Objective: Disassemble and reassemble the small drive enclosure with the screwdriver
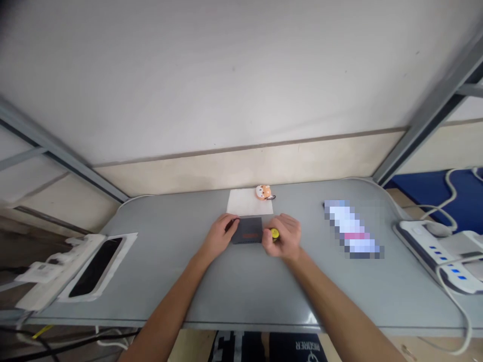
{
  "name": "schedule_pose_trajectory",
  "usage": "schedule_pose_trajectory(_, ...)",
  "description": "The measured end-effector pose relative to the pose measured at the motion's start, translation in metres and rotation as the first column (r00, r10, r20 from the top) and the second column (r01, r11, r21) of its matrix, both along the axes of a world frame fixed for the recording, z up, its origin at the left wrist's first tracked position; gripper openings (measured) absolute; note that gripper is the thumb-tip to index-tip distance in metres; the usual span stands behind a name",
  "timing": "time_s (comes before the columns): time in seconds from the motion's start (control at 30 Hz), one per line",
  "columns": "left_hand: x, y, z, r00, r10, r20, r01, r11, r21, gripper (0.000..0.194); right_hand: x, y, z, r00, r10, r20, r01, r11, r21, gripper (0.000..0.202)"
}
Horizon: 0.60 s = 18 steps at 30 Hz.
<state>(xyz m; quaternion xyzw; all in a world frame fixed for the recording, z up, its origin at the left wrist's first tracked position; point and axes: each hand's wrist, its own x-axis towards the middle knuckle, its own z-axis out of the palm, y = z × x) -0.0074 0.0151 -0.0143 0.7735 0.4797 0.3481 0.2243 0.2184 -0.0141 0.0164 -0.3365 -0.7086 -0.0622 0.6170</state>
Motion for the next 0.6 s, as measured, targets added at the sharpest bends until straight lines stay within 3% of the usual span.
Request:
schedule_pose_trajectory(0.23,0.0005,-0.0033,0.0003,1.0,0.027,0.001,-0.027,0.999,0.016,0.024,0.0016,-0.0009,0.0006,0.999,0.002,-0.052,-0.005,0.999,-0.046,0.024)
schedule_pose_trajectory(0.6,0.0017,-0.0064,0.0091,0.999,0.032,0.022,-0.035,0.991,0.127,0.026,0.002,0.0001,-0.0019,1.0,0.005,0.001,-0.005,0.999,-0.055,0.031)
